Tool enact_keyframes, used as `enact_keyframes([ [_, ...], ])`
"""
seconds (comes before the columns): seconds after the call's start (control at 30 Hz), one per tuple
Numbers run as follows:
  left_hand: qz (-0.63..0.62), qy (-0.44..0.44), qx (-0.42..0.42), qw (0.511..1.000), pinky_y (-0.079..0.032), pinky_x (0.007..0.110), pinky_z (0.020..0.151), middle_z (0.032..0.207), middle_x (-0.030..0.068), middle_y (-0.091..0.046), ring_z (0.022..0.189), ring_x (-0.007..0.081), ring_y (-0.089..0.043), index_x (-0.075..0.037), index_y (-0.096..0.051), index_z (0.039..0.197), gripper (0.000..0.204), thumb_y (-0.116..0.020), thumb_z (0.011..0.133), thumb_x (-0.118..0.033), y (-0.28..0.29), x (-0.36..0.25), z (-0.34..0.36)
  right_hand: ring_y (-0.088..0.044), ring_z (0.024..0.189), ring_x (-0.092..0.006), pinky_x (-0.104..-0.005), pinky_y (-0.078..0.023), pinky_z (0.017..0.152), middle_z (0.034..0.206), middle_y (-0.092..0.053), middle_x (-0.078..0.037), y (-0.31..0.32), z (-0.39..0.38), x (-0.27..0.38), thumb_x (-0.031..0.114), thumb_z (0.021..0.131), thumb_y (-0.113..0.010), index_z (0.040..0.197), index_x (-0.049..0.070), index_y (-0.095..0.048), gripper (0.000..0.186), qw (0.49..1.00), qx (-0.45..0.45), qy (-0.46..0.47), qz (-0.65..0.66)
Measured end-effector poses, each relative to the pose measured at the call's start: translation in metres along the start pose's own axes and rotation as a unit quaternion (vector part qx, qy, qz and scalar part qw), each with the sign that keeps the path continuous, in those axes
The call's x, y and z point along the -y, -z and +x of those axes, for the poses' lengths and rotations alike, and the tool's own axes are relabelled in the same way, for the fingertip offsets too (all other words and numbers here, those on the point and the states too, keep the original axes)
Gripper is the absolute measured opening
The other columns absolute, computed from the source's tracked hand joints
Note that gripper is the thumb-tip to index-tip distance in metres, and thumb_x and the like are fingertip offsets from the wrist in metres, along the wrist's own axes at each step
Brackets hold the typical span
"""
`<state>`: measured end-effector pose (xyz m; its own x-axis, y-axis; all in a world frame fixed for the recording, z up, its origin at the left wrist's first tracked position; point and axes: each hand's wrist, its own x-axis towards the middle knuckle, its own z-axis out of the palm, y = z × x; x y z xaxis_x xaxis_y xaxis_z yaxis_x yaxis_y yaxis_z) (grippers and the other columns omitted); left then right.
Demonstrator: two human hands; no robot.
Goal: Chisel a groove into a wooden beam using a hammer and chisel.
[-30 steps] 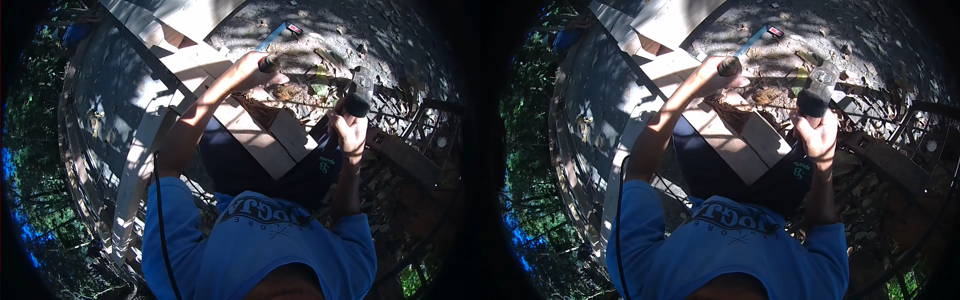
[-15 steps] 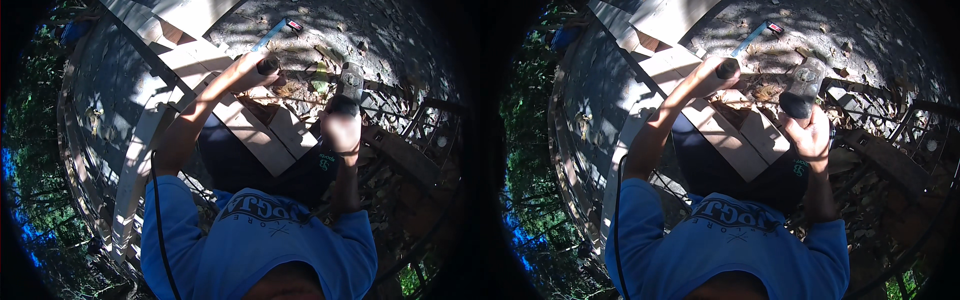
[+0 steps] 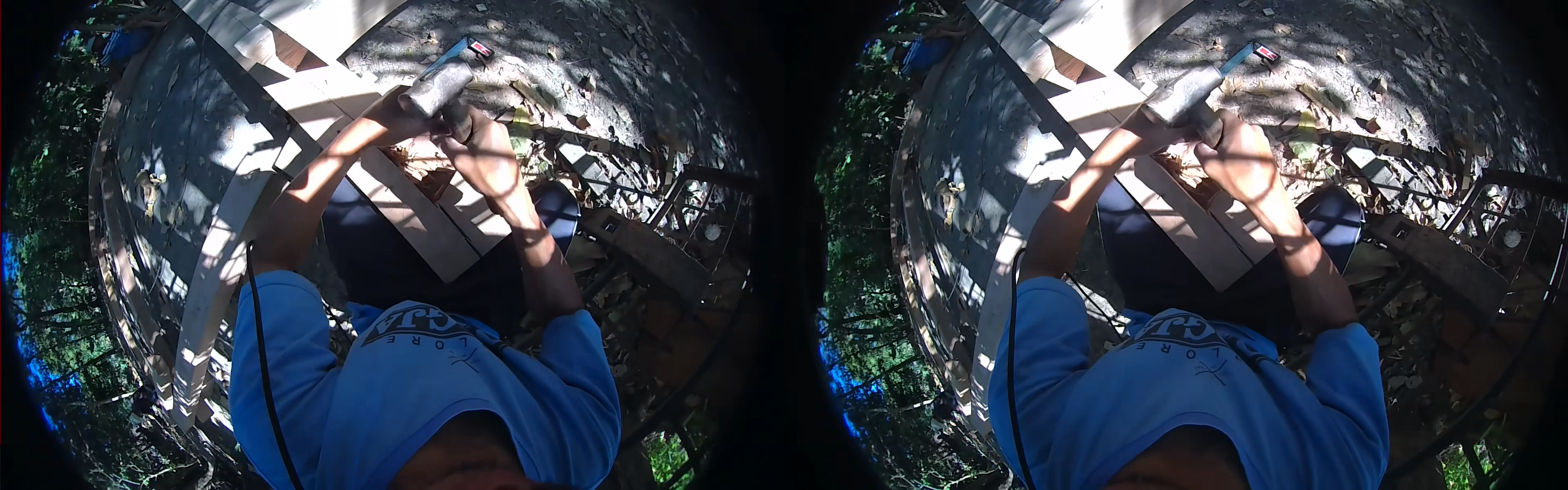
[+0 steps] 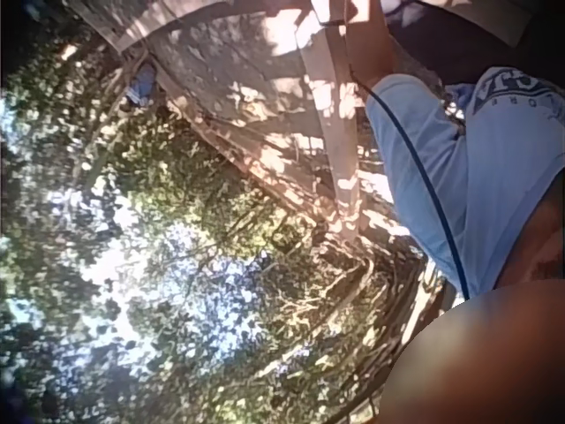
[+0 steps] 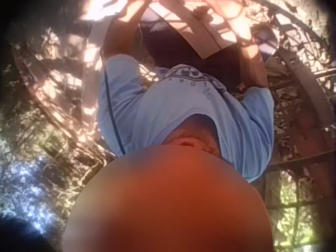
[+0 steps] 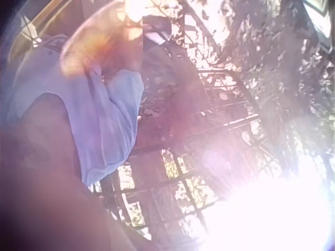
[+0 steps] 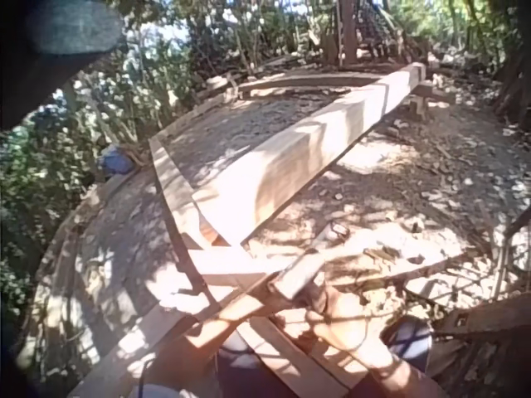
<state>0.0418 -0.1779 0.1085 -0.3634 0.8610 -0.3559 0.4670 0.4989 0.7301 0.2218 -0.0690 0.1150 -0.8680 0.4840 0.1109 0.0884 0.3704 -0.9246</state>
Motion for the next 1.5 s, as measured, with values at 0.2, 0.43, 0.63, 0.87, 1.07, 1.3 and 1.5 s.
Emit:
enact_keyframes([
  [0.2, -0.089, -0.084, 0.015, 0.992, -0.046, 0.032, 0.067, 0.074, 0.0023, -0.061, 0.073, 0.0109, -0.053, -0.003, -0.064, 0.085, 0.032, -0.084, 0.078, -0.026, 0.002, 0.011, -0.003, -0.062, 0.065, -0.0194, -0.0334, -0.049, 0.062, 0.072, -0.063, -0.010, 0.026, -0.021, -0.019, 0.013, 0.075, -0.071, 0.089, -0.003, -0.058, 0.024, 0.984, 0.061, 0.011, 0.169],
  [0.43, -0.166, -0.197, -0.051, 0.965, -0.045, 0.030, 0.067, 0.074, -0.0012, -0.058, 0.071, 0.0077, -0.051, -0.005, -0.061, 0.084, 0.026, -0.082, 0.083, -0.020, 0.025, 0.039, -0.032, -0.048, 0.047, -0.0115, -0.0269, -0.042, 0.047, 0.067, -0.052, -0.003, 0.097, -0.023, 0.087, 0.009, 0.089, -0.063, 0.083, 0.004, -0.053, 0.013, 0.954, -0.117, 0.002, 0.274],
  [0.63, -0.133, -0.115, -0.056, 0.983, -0.043, 0.032, 0.062, 0.067, -0.0007, -0.058, 0.066, 0.0086, -0.051, -0.005, -0.065, 0.080, 0.044, -0.084, 0.080, -0.045, 0.016, 0.051, -0.023, -0.046, 0.048, -0.0113, -0.0282, -0.044, 0.047, 0.062, -0.043, 0.000, 0.061, 0.008, 0.145, 0.008, 0.094, -0.055, 0.091, 0.009, -0.049, 0.007, 0.900, -0.209, 0.183, 0.336],
  [0.87, -0.167, -0.222, -0.041, 0.960, -0.049, 0.030, 0.073, 0.089, 0.0036, -0.066, 0.081, 0.0114, -0.057, -0.004, -0.066, 0.100, 0.028, -0.080, 0.085, -0.023, 0.026, 0.046, -0.035, -0.051, 0.053, -0.0128, -0.0304, -0.043, 0.052, 0.063, -0.056, -0.003, 0.001, 0.017, 0.034, 0.017, 0.085, -0.071, 0.085, 0.002, -0.057, 0.020, 0.993, 0.109, 0.002, -0.046],
  [1.07, -0.220, -0.217, -0.052, 0.950, -0.046, 0.030, 0.065, 0.071, -0.0035, -0.060, 0.069, 0.0079, -0.054, -0.007, -0.065, 0.082, 0.031, -0.086, 0.080, -0.030, 0.021, 0.055, -0.033, -0.045, 0.051, -0.0090, -0.0244, -0.040, 0.047, 0.068, -0.049, -0.001, 0.102, 0.006, 0.128, 0.017, 0.091, -0.064, 0.086, 0.004, -0.051, 0.019, 0.960, -0.105, 0.075, 0.250],
  [1.3, -0.047, -0.327, -0.232, 0.915, -0.050, 0.030, 0.070, 0.074, 0.0015, -0.068, 0.072, 0.0106, -0.060, -0.005, -0.070, 0.090, 0.035, -0.082, 0.083, -0.036, 0.015, 0.065, -0.032, -0.063, 0.060, -0.0279, -0.0418, -0.054, 0.059, 0.071, -0.063, -0.012, -0.003, 0.038, 0.132, 0.027, 0.088, -0.065, 0.091, 0.004, -0.059, 0.025, 0.896, -0.177, 0.361, -0.189],
  [1.5, -0.274, -0.137, -0.101, 0.947, -0.049, 0.029, 0.066, 0.079, 0.0019, -0.068, 0.071, 0.0094, -0.060, -0.003, -0.069, 0.090, 0.015, -0.076, 0.082, -0.014, 0.028, 0.048, -0.057, -0.049, 0.052, -0.0113, -0.0314, -0.041, 0.052, 0.058, -0.056, -0.003, 0.011, 0.013, 0.011, 0.014, 0.079, -0.066, 0.090, 0.001, -0.063, 0.018, 0.972, 0.122, -0.125, -0.158],
])
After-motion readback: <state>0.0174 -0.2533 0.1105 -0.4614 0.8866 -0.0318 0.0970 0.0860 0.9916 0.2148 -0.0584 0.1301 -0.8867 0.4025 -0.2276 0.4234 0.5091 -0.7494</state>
